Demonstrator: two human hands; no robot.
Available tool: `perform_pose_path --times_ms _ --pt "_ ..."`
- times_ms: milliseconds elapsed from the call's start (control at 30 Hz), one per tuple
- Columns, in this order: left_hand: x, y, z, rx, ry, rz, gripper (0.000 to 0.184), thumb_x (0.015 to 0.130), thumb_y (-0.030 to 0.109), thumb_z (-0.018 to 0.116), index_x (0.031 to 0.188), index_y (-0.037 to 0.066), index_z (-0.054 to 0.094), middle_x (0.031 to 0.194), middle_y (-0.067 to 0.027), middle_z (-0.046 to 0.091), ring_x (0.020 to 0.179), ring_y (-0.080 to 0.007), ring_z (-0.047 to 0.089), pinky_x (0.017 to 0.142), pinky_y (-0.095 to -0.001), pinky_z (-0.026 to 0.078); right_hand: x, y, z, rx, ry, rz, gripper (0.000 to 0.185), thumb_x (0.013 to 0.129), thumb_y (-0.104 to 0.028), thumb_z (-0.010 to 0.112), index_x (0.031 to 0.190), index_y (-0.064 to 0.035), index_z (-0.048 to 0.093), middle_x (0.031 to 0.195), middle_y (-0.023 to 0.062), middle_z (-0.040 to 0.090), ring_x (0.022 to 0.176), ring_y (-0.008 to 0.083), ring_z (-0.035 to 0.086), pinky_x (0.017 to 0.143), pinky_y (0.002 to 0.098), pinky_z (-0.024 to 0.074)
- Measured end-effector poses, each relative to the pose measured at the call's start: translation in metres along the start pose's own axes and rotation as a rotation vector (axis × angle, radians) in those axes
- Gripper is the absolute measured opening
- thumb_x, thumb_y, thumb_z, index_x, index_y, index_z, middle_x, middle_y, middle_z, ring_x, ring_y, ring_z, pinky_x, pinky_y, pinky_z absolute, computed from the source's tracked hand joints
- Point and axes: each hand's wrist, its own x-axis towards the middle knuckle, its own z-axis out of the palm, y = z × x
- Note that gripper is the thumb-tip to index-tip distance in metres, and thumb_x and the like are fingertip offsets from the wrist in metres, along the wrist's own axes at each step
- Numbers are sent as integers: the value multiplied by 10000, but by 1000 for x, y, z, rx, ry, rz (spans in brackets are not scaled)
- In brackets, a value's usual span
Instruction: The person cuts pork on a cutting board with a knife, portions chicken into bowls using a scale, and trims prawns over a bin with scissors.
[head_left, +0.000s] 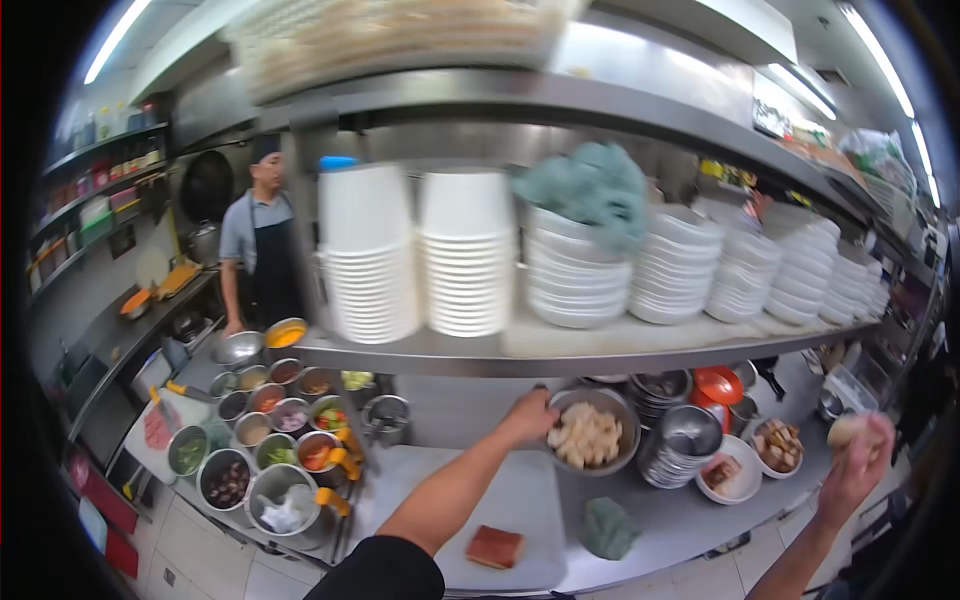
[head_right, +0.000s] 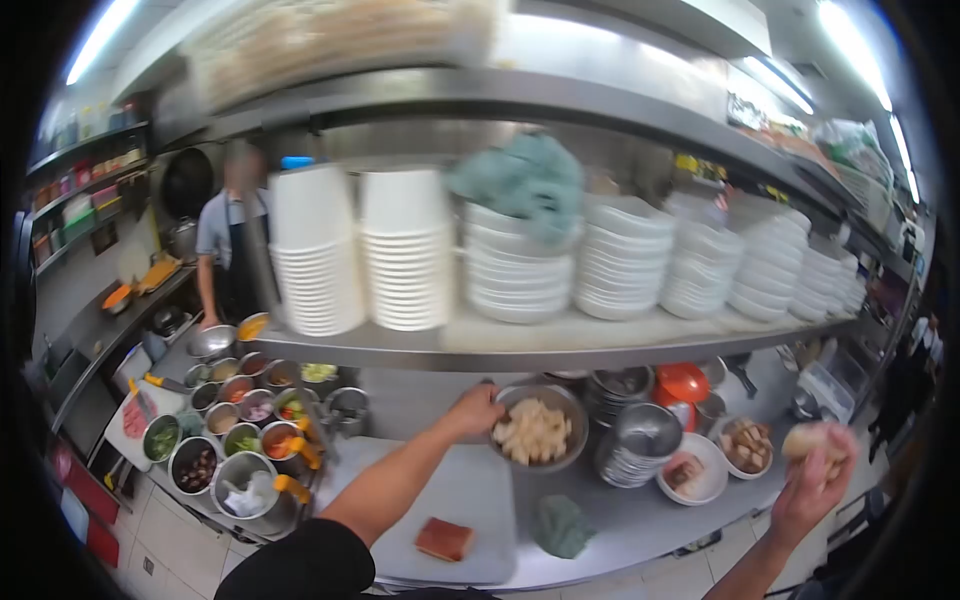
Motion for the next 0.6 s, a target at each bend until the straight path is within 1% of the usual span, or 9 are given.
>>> perform_pose_path --times_ms 67,167,233,300,333,400,500,567,600 --pt "-67 -25 -42 -32 35 1 319 823 191 599 1051 -28 558 948 -260 655 876 -399 659 768 -455 519 33 -59 96 -67 -96 -368 331 923 -148 572 1216 -11 501 1214 140 539 1040 212 593 880 324 508" --pt "-157 -36 -107 -134 -49 -87 315 816 172 588 1037 -47 538 903 -252 655 823 -383 668 710 -444 524 82 -159 233 -72 18 -635 261 873 8 559 1132 35 568 1110 165 621 983 239 624 859 341 509" --pt "-194 -65 -126 -191 -38 -94 327 817 176 583 1053 -46 534 881 -239 660 800 -366 672 717 -439 525 141 -232 309 -912 168 -1515 122 867 2 583 965 -15 653 1048 148 652 974 234 650 806 348 520" --pt "-224 -84 -143 -195 -24 -109 335 821 182 578 1064 -44 533 870 -232 663 788 -355 675 727 -436 524 203 -262 390 -398 -12 -1182 258 813 -50 613 1065 -1 633 939 123 643 811 209 626 722 307 514" --pt "-238 -88 -151 -172 -12 -123 338 823 187 576 1067 -43 533 869 -232 664 788 -353 675 734 -435 523 206 -287 438 138 -181 -704 193 885 -120 609 1005 29 634 800 82 645 694 135 594 658 282 495" --pt "-261 -99 -164 -126 10 -101 351 832 202 568 1086 -37 530 884 -240 665 819 -357 675 770 -434 517 220 -327 479 -295 -133 -674 371 864 -221 678 1137 16 599 939 135 677 869 215 634 794 287 493" --pt "-291 -94 -186 -186 -43 -179 360 836 206 566 1095 -38 515 920 -254 659 881 -372 667 784 -443 510 293 -286 561 -618 -106 -614 610 904 -420 615 1334 -4 498 1319 228 550 1234 298 520 1021 373 407" --pt "-300 -107 -186 -182 22 -142 350 845 197 560 1105 -29 500 929 -262 654 900 -388 660 793 -451 508 206 -326 558 -930 -384 -304 791 914 -602 481 1444 -22 387 1533 232 293 1430 318 275 1148 473 236" --pt "-303 -119 -181 -187 64 -128 348 846 195 563 1107 -26 499 934 -265 652 903 -392 657 795 -450 507 194 -341 565 -822 -373 -323 800 914 -616 460 1451 -27 379 1536 230 288 1430 316 275 1144 487 234"
